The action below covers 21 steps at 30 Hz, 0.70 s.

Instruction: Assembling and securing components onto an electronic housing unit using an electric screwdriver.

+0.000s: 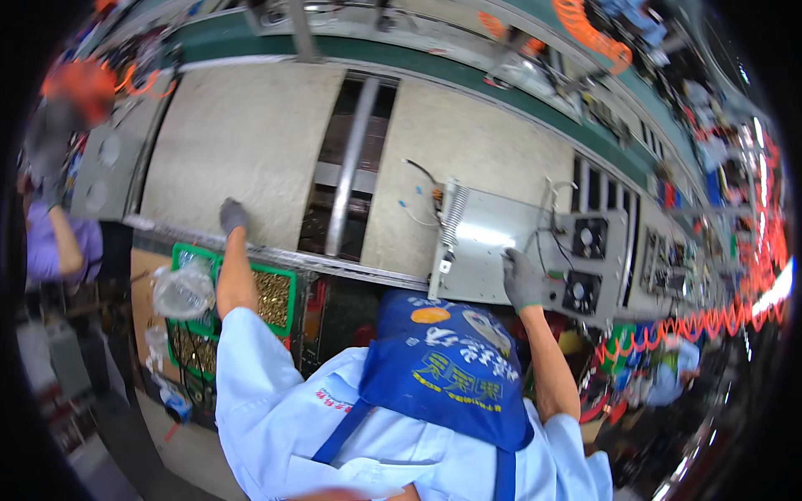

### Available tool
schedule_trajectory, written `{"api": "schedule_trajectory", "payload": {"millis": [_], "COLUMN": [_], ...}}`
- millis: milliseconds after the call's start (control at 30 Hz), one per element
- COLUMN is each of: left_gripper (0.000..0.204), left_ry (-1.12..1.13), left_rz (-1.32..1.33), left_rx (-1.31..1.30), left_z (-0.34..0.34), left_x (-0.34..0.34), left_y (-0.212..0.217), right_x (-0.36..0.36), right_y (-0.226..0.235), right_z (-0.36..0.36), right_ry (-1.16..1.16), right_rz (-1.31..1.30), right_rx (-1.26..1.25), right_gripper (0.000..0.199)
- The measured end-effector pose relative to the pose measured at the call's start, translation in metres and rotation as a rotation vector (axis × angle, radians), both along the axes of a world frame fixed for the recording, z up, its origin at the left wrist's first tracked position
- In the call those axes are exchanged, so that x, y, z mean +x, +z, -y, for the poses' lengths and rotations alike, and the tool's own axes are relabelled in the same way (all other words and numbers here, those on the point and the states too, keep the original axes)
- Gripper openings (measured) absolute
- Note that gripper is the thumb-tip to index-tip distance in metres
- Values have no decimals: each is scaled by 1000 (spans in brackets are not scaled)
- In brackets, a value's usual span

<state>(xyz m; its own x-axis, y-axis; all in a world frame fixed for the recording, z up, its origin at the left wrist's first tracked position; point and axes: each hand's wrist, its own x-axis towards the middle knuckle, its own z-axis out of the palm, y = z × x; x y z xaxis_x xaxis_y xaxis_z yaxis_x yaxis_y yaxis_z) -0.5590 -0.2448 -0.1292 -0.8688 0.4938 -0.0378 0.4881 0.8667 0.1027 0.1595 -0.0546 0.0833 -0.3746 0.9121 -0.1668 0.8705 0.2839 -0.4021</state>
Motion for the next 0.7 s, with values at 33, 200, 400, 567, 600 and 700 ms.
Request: {"api": "schedule_trajectory", "payload": {"millis": [33,200,400,567,600,700], "left_gripper": [17,20,32,34,36,40], "left_ry": [-53,-202,-740,-849,-961,-1113], "left_rz": [31,446,680,887,792,657], "left_rx": [9,719,907,571,533,432], "left_z": [-16,-90,-167,-172,-172,-181], "left_x": [23,130,333,459,477,518], "left_y": [1,76,182,214,210,201], "right_x": [-8,-18,-28,-32,-30,-22], "right_y": [7,2,-10,-21,-21,-11], "right_z": [0,-8,-29,-50,-54,-66], "right_ry": [-61,-81,-102,-194,-194,-89], "right_rz": [43,-34,151,-328,-482,-527], "right_rx": [-46,-17,-145,-384,-478,-571], "right_gripper": [31,36,33,39,42,39]}}
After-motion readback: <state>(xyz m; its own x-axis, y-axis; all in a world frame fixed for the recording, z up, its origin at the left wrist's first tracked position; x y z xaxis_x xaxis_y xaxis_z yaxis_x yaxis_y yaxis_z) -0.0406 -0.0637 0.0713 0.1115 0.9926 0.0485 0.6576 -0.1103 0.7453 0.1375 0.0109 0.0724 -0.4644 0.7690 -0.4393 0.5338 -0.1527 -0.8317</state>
